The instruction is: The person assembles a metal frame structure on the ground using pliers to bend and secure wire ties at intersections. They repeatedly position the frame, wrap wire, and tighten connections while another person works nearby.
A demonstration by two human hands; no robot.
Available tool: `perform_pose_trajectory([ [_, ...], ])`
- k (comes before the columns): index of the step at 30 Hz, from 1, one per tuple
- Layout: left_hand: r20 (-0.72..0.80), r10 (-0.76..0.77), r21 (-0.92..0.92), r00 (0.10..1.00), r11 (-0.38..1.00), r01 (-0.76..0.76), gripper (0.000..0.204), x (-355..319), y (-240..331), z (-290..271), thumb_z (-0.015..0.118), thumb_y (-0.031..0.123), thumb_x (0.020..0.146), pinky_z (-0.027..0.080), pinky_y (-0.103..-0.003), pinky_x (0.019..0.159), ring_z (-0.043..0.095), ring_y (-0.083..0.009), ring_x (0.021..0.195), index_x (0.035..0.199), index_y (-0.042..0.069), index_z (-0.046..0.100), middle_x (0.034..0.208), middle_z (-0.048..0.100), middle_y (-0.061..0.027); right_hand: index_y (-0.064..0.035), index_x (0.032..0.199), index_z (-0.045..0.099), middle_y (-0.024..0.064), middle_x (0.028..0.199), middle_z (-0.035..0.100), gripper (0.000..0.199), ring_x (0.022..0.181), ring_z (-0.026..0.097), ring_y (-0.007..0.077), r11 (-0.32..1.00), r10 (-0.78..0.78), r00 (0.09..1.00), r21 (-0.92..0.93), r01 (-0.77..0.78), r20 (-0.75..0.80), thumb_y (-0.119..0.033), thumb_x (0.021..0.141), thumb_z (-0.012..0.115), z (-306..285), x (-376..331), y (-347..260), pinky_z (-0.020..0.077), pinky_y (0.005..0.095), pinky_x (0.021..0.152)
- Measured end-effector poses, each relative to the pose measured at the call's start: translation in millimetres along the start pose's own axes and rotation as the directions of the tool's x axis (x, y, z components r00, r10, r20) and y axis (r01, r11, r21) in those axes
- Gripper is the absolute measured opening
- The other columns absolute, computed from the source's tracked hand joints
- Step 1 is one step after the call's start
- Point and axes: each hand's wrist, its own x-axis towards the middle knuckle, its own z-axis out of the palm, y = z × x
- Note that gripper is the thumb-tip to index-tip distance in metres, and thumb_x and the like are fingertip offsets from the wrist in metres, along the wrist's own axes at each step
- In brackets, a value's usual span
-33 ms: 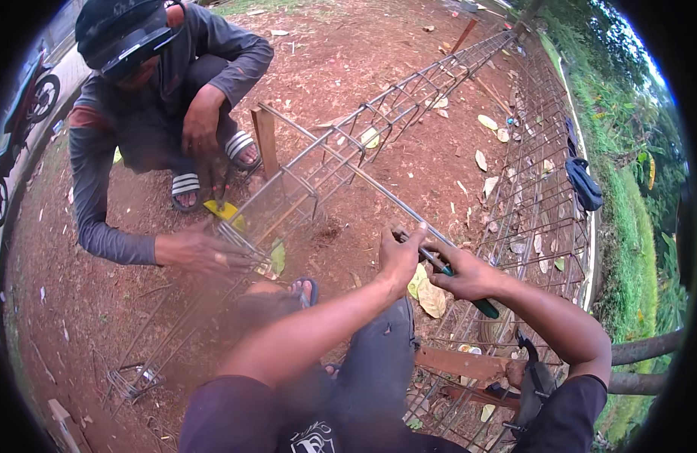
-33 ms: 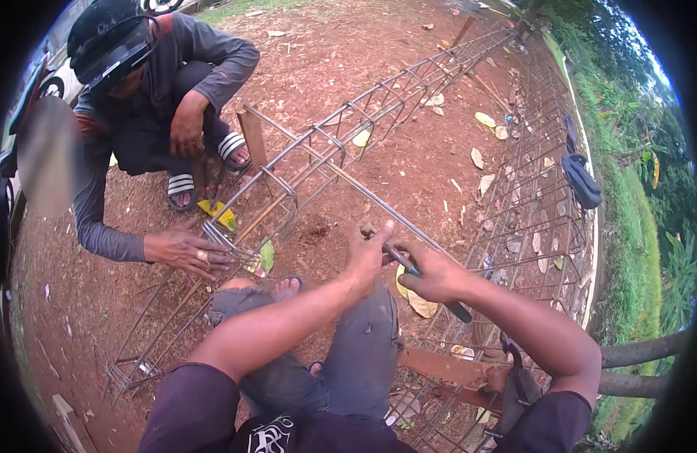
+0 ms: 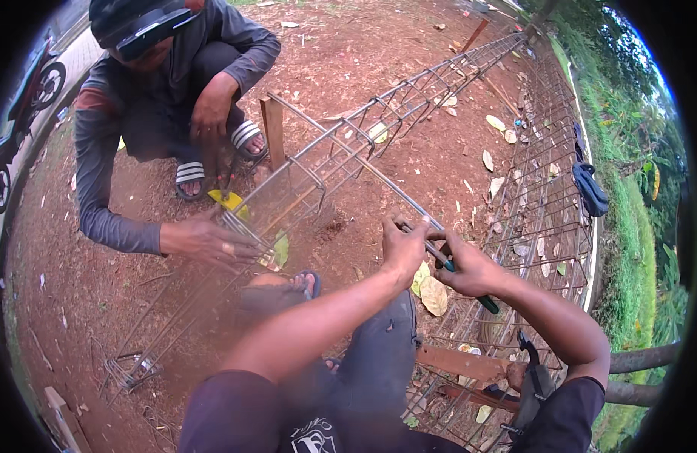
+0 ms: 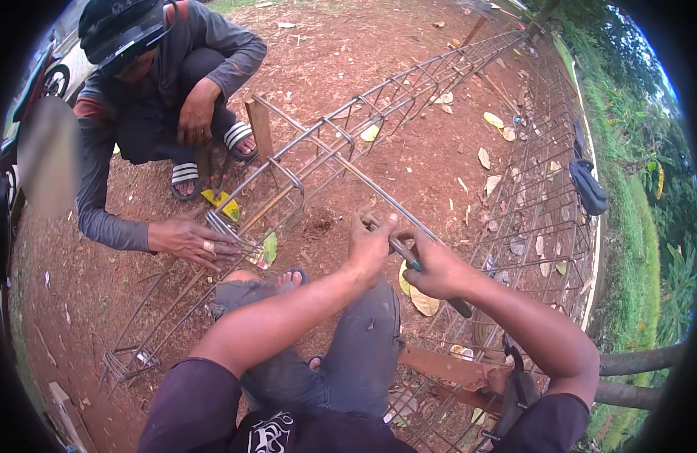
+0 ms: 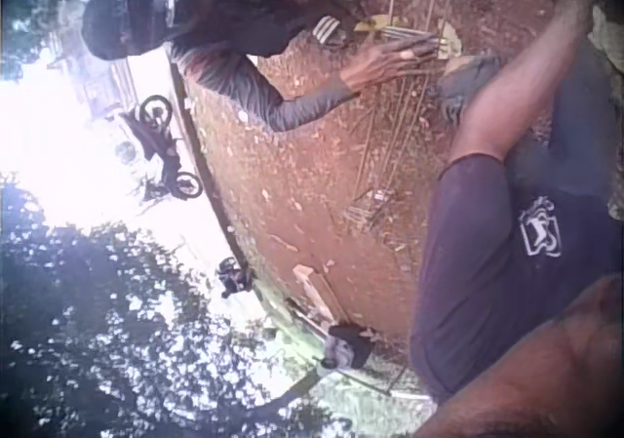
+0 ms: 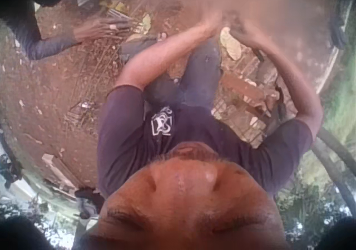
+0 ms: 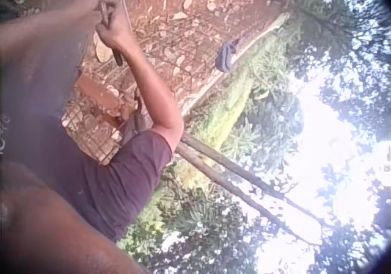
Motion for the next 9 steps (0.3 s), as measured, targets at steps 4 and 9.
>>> perform_pose_trajectory([
  [4, -0.187, 0.201, -0.334, 0.961, 0.908, -0.255, 0.037, 27.4, 28.5, -16.2, 0.058, 0.011, 0.092, 0.049, -0.029, 0.066, 0.063, -0.0190, 0.082, 0.122, 0.001, 0.038, 0.100, 0.055, -0.0094, -0.0019, 0.099, 0.046, 0.0227, 0.080, 0.058, 0.029, 0.082, 0.059, 0.0417, 0.984, 0.038, 0.986, -0.164, -0.065, -0.160, -0.002, 0.071, 0.057, 4.7, 26.9, -21.8, 0.0452, 0.0491, 0.070],
  [9, -0.154, 0.053, -0.314, 0.987, 0.944, -0.099, 0.030, 40.2, 27.1, -22.5, 0.056, 0.021, 0.094, 0.051, -0.032, 0.077, 0.062, -0.0197, 0.097, 0.114, 0.006, 0.040, 0.105, 0.060, -0.0129, -0.0053, 0.092, 0.052, 0.0175, 0.095, 0.058, 0.025, 0.083, 0.059, 0.0397, 0.827, -0.192, 0.930, -0.563, -0.019, -0.312, -0.004, 0.069, 0.062, -8.2, 60.4, -15.2, 0.0478, 0.0488, 0.071],
])
